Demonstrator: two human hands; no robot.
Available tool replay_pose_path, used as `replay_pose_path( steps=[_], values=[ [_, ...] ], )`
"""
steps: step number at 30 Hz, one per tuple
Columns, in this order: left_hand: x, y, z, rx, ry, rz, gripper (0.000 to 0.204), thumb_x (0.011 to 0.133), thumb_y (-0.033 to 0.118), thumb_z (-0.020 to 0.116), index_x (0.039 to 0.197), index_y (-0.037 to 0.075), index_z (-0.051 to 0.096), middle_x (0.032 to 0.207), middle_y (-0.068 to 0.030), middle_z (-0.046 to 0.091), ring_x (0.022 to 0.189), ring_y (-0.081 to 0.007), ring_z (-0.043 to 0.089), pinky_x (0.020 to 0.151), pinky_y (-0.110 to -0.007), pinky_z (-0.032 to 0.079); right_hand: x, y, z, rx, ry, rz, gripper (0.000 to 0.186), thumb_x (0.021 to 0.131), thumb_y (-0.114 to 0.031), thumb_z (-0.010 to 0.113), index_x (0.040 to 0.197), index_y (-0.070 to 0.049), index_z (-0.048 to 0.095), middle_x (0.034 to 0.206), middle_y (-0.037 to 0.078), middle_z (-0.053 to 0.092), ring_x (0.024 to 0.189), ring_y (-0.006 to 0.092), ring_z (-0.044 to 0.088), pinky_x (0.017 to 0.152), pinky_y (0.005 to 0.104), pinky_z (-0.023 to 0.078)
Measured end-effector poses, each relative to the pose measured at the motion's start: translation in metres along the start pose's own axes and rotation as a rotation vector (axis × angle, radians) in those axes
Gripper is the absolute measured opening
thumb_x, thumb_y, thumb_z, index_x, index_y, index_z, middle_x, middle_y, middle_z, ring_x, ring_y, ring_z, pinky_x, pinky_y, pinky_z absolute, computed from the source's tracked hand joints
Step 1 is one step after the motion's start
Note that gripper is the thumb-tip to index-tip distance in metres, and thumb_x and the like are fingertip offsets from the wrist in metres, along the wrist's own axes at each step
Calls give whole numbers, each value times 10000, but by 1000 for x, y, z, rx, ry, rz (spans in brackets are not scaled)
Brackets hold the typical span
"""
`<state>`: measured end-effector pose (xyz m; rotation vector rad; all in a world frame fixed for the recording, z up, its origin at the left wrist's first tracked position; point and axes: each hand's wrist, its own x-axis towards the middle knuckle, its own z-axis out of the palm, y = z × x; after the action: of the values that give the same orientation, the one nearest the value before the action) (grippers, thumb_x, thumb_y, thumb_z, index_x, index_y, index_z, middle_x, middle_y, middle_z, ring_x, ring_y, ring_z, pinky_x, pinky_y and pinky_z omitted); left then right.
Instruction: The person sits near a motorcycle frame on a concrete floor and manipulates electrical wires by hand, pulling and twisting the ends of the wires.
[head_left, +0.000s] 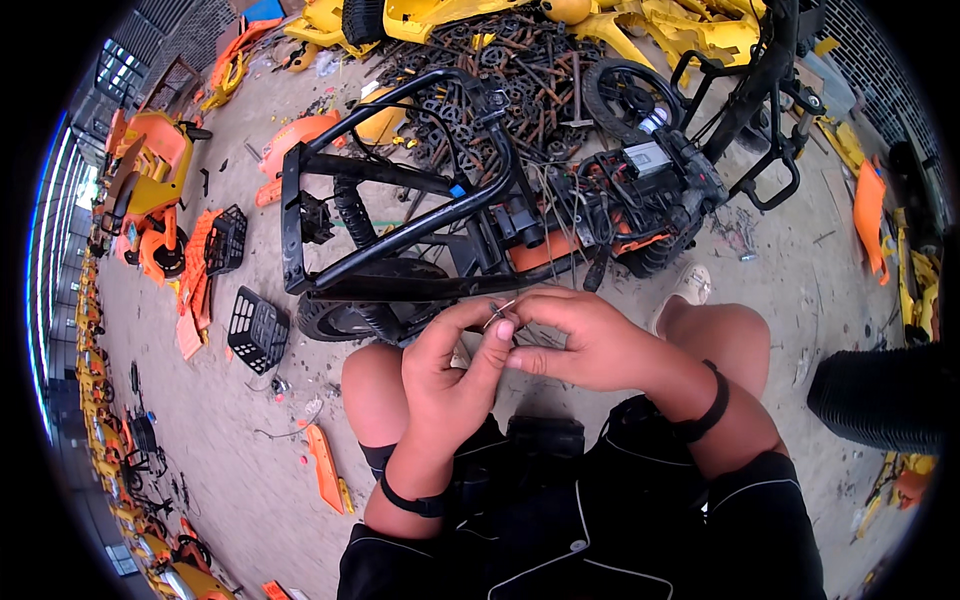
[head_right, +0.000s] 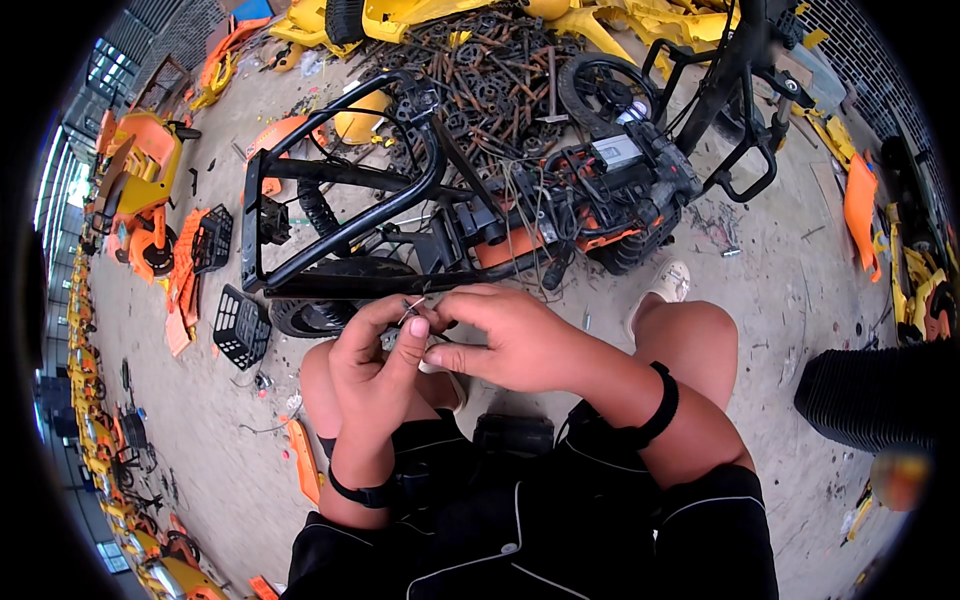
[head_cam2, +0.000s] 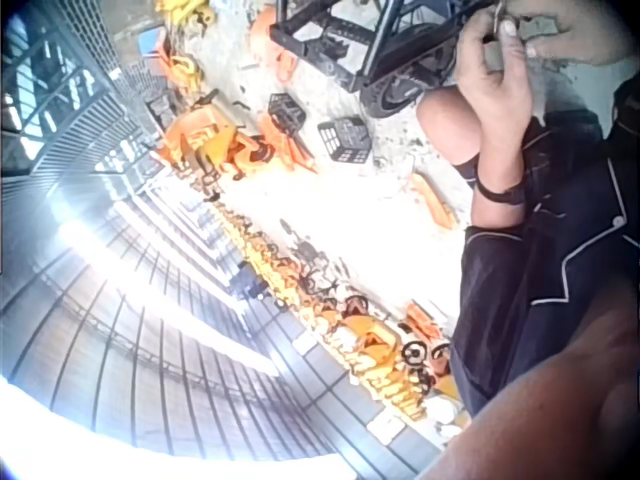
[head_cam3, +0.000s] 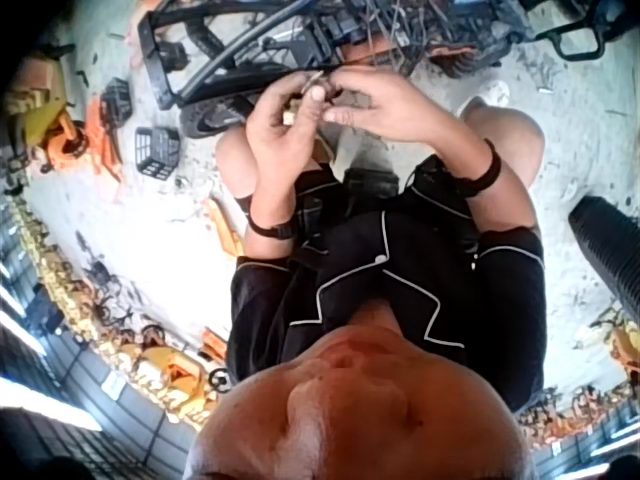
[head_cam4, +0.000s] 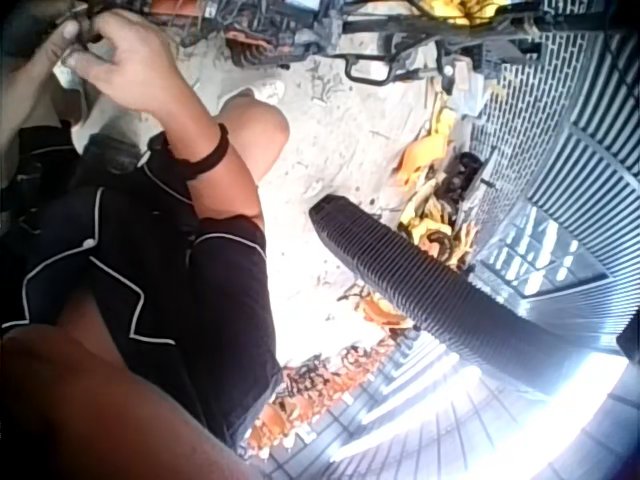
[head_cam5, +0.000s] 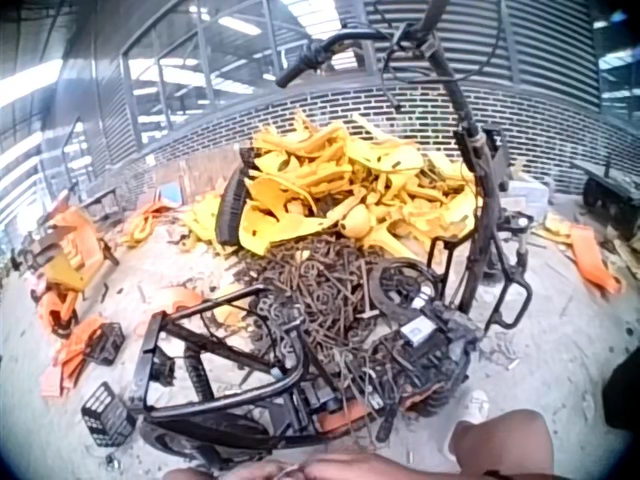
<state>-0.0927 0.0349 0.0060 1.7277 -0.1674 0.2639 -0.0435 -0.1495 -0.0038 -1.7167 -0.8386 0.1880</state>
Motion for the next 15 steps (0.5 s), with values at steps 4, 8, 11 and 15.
replay_pose_path(
  steps=[4, 8, 11, 15],
  values=[
    [-2, -1, -3, 12, 9, -20, 136, 928, 60, 704, 1032, -22, 676, 986, -118, 735, 874, -155, 682, 800, -280, 536, 0, -1, 0, -6, -9, 61, 216, 907, -224, 711, 955, -23, 650, 880, 128, 647, 842, 323, 635, 710, 396, 487],
    [-3, -3, -6, 37, 18, 0, 124, 950, 78, 682, 1026, -20, 680, 963, -114, 731, 844, -147, 669, 787, -275, 530, 0, -4, -2, -25, -17, 65, 192, 918, -208, 696, 923, -20, 654, 838, 111, 634, 787, 304, 615, 672, 393, 470],
    [-1, -1, -7, 8, -2, 31, 124, 968, 83, 658, 1031, -21, 681, 939, -105, 725, 824, -147, 663, 771, -277, 527, 0, -4, -1, 15, -17, 56, 188, 915, -203, 703, 917, -22, 654, 809, 100, 620, 751, 289, 599, 656, 386, 463],
    [-1, 4, -6, -92, -10, -6, 135, 979, 73, 634, 1060, -28, 671, 937, -96, 715, 836, -157, 659, 779, -289, 525, 0, -3, 2, 59, 7, 27, 180, 914, -192, 709, 906, -22, 649, 785, 90, 606, 720, 271, 584, 637, 378, 456]
  ],
)
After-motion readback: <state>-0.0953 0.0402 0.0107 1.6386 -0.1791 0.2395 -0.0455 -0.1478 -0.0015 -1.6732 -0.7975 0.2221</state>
